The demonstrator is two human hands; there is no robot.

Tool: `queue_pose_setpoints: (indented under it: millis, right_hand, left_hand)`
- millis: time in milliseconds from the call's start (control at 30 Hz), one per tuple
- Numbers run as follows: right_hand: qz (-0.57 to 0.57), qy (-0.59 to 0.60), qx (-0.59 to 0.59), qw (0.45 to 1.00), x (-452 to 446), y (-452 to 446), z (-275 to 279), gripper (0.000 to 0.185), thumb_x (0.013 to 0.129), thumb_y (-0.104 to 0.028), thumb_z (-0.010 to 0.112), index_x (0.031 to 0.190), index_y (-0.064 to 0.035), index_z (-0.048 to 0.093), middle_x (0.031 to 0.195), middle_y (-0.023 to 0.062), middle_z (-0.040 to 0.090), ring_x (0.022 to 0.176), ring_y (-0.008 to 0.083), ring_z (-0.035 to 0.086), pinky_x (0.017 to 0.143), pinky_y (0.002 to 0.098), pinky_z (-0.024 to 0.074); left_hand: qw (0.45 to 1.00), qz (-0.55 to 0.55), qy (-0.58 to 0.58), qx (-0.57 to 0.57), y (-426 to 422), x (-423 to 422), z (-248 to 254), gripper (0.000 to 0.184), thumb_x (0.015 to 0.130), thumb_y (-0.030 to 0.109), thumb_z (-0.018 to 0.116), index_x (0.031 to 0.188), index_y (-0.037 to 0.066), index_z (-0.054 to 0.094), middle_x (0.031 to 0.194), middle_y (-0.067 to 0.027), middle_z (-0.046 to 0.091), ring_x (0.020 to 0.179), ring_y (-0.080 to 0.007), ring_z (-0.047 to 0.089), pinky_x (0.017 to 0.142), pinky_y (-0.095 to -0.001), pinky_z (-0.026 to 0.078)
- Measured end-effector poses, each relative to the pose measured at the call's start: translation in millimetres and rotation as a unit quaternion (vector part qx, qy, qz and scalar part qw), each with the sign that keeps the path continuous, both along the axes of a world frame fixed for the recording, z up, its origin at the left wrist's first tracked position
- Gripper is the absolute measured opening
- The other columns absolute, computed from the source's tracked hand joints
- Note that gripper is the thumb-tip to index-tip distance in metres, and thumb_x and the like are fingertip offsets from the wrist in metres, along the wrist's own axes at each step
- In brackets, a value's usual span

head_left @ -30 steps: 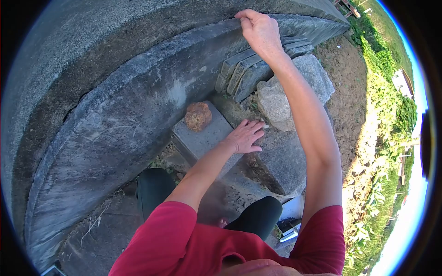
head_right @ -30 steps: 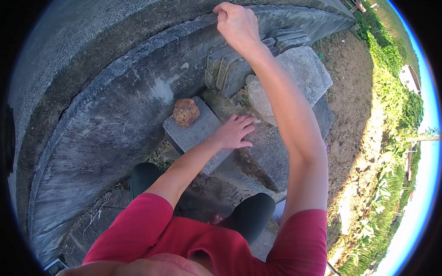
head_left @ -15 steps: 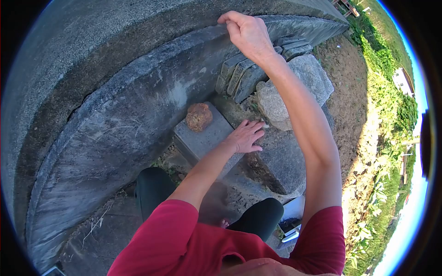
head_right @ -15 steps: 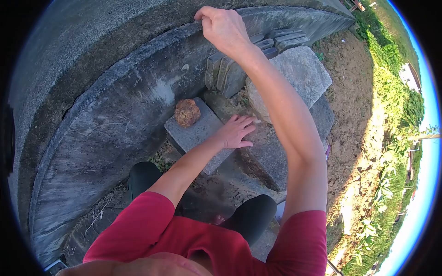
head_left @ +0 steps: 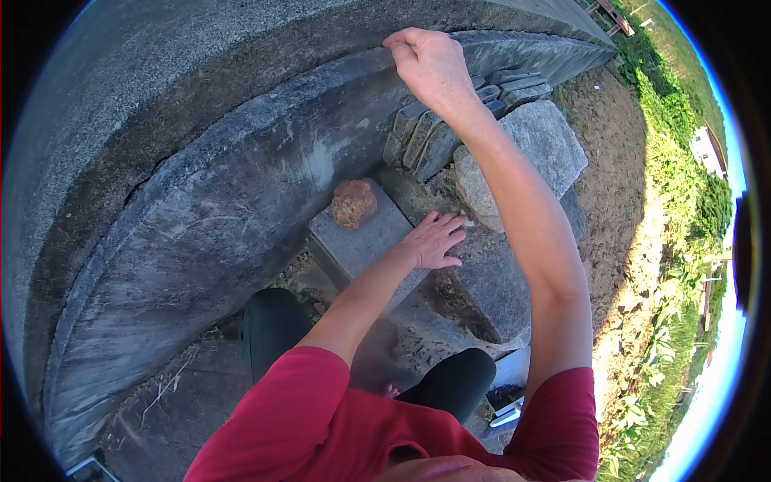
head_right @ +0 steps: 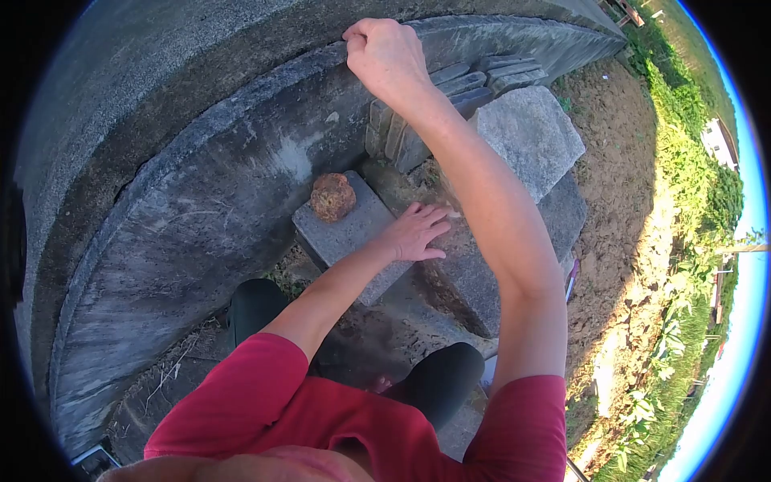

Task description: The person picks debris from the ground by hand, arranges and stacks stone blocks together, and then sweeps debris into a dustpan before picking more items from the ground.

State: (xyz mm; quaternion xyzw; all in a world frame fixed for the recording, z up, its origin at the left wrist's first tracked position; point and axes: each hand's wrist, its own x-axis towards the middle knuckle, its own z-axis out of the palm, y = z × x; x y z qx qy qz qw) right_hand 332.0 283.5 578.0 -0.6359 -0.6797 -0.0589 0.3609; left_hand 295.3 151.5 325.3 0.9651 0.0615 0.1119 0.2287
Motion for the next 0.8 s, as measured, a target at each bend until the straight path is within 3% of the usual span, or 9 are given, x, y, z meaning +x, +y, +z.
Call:
queue_pose_setpoints:
  millis: [33,133,300,333,433,700,733,767,800]
  right_hand:
    - [0.002,-0.002,0.006,1.0,1.4,1.7,-0.9,0.026,0.092,-0.025,0.06,0.105,-0.0066,0.073,0.072,0.0126,0.069,0.07,0.0255,0.068,0.072,0.0369,0.0534]
    - [-0.023,0.084,-0.047,0.995,-10.2,-5.7,12.6,0.023,0.086,-0.028,0.067,0.093,-0.0082,0.076,0.08,0.018,0.071,0.083,0.0336,0.07,0.083,0.0434,0.0543]
    - [-0.048,0.028,-0.057,0.997,-14.3,-2.9,9.8,0.031,0.083,-0.035,0.07,0.096,-0.0077,0.077,0.075,0.012,0.072,0.076,0.0284,0.071,0.076,0.0379,0.0549]
    - [-0.048,0.027,-0.025,0.998,-12.1,-0.1,5.5,0.029,0.08,-0.035,0.071,0.09,-0.0076,0.078,0.075,0.0126,0.072,0.076,0.0296,0.071,0.077,0.0388,0.0551]
    - [-0.074,0.044,-0.048,0.995,-20.1,3.8,10.8,0.021,0.076,-0.027,0.076,0.084,-0.0078,0.078,0.078,0.0144,0.072,0.079,0.0329,0.07,0.078,0.0418,0.0551]
    - [-0.075,0.003,-0.064,0.995,-41.2,-3.3,33.0,0.014,0.073,-0.012,0.07,0.079,0.0001,0.072,0.078,0.0216,0.069,0.082,0.0378,0.07,0.075,0.0452,0.0562]
    - [-0.075,0.01,-0.068,0.995,-42.5,-3.6,33.0,0.014,0.073,-0.012,0.07,0.079,0.0011,0.072,0.079,0.0221,0.069,0.083,0.0377,0.07,0.075,0.0451,0.0564]
    - [-0.09,0.03,-0.072,0.993,-42.3,-0.6,29.3,0.017,0.073,-0.013,0.071,0.08,0.0016,0.072,0.081,0.0213,0.07,0.084,0.037,0.071,0.076,0.045,0.0566]
    - [-0.092,0.051,-0.079,0.991,-42.4,0.4,27.8,0.018,0.073,-0.015,0.071,0.08,0.0021,0.072,0.081,0.0214,0.07,0.085,0.0369,0.071,0.077,0.0447,0.0566]
  left_hand:
    - [1.0,0.001,-0.003,0.001,-0.5,-0.4,-0.1,0.062,0.091,0.055,0.056,0.132,0.009,0.05,0.155,-0.0143,0.031,0.143,-0.0302,0.028,0.115,-0.0493,0.021]
    - [1.0,0.006,-0.011,0.008,0.1,-0.6,0.7,0.062,0.09,0.055,0.056,0.132,0.009,0.05,0.155,-0.0143,0.032,0.143,-0.0302,0.028,0.115,-0.0488,0.022]
    - [0.999,0.017,-0.039,0.027,-1.3,-0.7,-0.2,0.06,0.087,0.054,0.061,0.128,0.011,0.052,0.15,-0.0136,0.038,0.139,-0.0292,0.034,0.108,-0.0468,0.028]
    - [0.999,0.013,-0.042,0.02,-2.3,1.3,0.6,0.061,0.087,0.054,0.061,0.129,0.01,0.052,0.15,-0.0136,0.037,0.138,-0.0293,0.034,0.109,-0.0466,0.028]
    - [0.998,0.002,-0.057,0.01,0.8,2.4,2.1,0.063,0.087,0.053,0.062,0.131,0.009,0.052,0.15,-0.0136,0.037,0.138,-0.0293,0.034,0.109,-0.0456,0.028]
    - [0.998,0.029,-0.048,-0.004,-4.3,4.7,0.3,0.059,0.089,0.048,0.062,0.135,0.013,0.054,0.145,-0.0116,0.047,0.136,-0.0291,0.039,0.113,-0.047,0.027]
    - [0.978,0.008,-0.076,-0.195,-4.0,8.4,-11.4,0.059,0.089,0.048,0.061,0.136,0.013,0.054,0.146,-0.0115,0.047,0.136,-0.0295,0.039,0.114,-0.0462,0.027]
    - [0.92,-0.012,-0.099,-0.379,-3.2,14.2,-33.3,0.059,0.089,0.047,0.06,0.136,0.013,0.053,0.146,-0.0114,0.047,0.136,-0.0299,0.04,0.115,-0.0454,0.027]
    - [0.884,-0.014,-0.097,-0.457,-2.9,16.1,-40.2,0.058,0.09,0.046,0.06,0.137,0.012,0.053,0.147,-0.0114,0.047,0.136,-0.0303,0.04,0.115,-0.0444,0.028]
